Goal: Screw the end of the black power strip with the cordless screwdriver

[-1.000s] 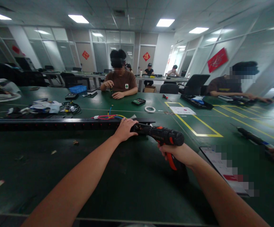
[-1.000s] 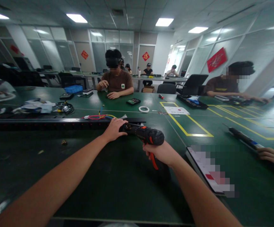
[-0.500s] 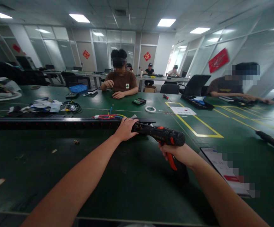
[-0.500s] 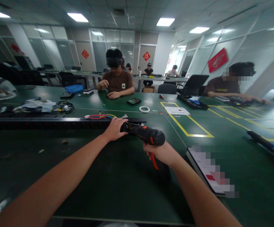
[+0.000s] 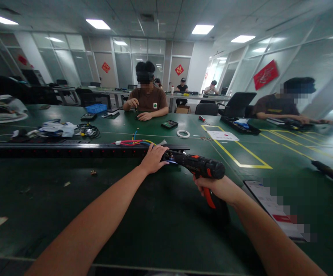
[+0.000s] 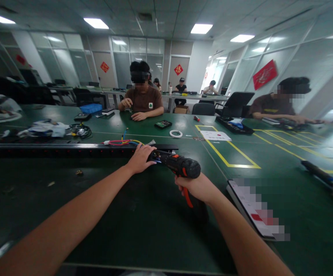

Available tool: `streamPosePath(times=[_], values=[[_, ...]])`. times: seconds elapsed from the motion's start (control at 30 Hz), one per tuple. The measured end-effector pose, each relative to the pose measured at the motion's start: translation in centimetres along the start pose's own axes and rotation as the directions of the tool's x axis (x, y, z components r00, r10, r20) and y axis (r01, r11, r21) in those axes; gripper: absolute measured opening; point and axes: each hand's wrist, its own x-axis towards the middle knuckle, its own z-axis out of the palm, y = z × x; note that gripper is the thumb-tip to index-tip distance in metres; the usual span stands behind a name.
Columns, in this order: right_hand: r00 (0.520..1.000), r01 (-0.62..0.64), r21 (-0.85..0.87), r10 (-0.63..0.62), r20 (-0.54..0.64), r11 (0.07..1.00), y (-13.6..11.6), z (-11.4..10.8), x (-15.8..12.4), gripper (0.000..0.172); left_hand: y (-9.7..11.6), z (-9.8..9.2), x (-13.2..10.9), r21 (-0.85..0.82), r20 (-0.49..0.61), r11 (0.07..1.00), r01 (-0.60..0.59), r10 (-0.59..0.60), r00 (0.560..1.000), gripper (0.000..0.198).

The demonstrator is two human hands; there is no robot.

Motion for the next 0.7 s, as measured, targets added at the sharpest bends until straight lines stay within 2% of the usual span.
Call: streamPosePath(times=[0.27, 0.5, 0.7], values=[[1.000, 0.000, -0.009, 0.000, 0.007, 1.000, -0.02, 0.00, 0.05, 0.016, -0.30, 0.46, 0.03, -0.001, -0.005, 1.000, 0.003, -0.003, 1.000, 0.064], [1.000, 0.006, 0.024, -0.006, -0.005, 1.000, -0.30, 0.28, -0.15, 0.023, -0.20, 0.43, -0.06, -0.014, -0.022, 1.000, 0.009, -0.009, 1.000, 0.062], [1.000, -0.012, 0.005, 0.012, -0.007, 1.000, -0.24, 0.30, -0.08, 0.021, -0.24, 0.55, -0.06, -0.014, -0.017, 1.000, 0.010, -0.010, 1.000, 0.063]])
